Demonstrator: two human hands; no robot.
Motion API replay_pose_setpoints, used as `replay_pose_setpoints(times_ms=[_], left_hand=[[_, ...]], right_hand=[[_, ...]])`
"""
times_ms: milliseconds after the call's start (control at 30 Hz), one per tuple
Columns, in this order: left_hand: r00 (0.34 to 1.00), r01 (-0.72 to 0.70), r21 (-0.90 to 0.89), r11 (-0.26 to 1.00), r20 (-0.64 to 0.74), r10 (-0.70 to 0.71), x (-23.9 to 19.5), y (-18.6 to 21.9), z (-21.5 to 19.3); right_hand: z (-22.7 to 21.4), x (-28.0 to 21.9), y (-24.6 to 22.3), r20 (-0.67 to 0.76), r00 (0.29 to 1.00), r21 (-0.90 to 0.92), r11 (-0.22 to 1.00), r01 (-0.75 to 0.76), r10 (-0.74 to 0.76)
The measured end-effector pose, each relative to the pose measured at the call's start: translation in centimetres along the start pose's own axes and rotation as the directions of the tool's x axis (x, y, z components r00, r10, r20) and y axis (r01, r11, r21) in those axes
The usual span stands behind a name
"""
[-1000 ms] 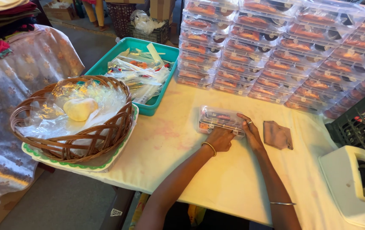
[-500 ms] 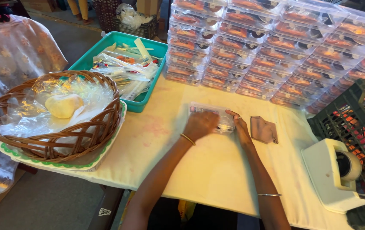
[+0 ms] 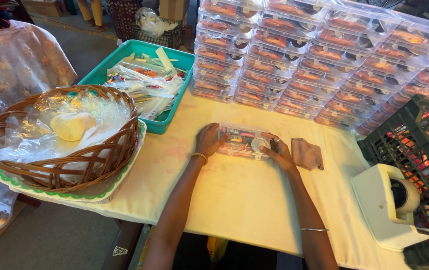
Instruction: The person places small packaged items, including a tube and a small box, into a clear plastic bag. They then place the bag into a clear plastic container and stack it with other similar containers. The person also handles a small round object and wipes the table surface.
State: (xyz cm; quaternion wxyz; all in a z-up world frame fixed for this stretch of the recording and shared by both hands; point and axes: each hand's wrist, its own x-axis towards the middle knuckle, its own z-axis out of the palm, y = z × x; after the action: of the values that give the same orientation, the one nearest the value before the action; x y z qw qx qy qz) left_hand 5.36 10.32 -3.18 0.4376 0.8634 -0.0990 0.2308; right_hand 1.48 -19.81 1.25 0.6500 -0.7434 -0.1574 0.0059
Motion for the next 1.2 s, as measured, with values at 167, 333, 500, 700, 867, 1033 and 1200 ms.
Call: replay_pose_setpoints(times_ms=[167,333,500,700,867,1033,1200], left_hand=[[0.997,0.043,0.043,0.998,0.064,-0.046,0.1,-0.2,-0.1],[0.992,0.054,0.168,0.984,0.107,-0.073,-0.3,0.8,-0.5],[0.996,0.072,0.071,0.995,0.047,-0.075,-0.1,-0.1,0.0],[0.99,0.134,-0.038,0.99,-0.028,-0.135,-0.3,0.4,-0.2],[0.985,0.062,0.013,0.998,0.16,-0.064,-0.3,1.9,-1.7],[0.909,0.345,-0.63,0.696,0.408,-0.082,0.2,0.7,1.4],[0.839,0.544,-0.709,0.449,0.46,-0.29,-0.7,3.7,1.6]], right_hand=[[-0.6,0.5,1.1,0.028,1.0,-0.001,1.0,-0.001,0.001],[-1.0,0.4,1.2,0.031,0.999,0.008,1.0,0.012,-0.012],[-2.2,0.0,1.5,0.111,0.992,-0.129,0.989,0.075,-0.061],[-3.5,0.7,3.7,0.095,0.995,0.196,0.981,0.014,-0.033],[-2.5,-0.1,0.8,0.183,0.981,0.079,0.996,0.043,-0.057],[-2.7,0.2,1.3,0.179,0.981,-0.003,0.997,0.075,-0.073],[0.7,-1.3,-3.7,0.061,0.954,-0.654,0.71,0.26,-0.294]])
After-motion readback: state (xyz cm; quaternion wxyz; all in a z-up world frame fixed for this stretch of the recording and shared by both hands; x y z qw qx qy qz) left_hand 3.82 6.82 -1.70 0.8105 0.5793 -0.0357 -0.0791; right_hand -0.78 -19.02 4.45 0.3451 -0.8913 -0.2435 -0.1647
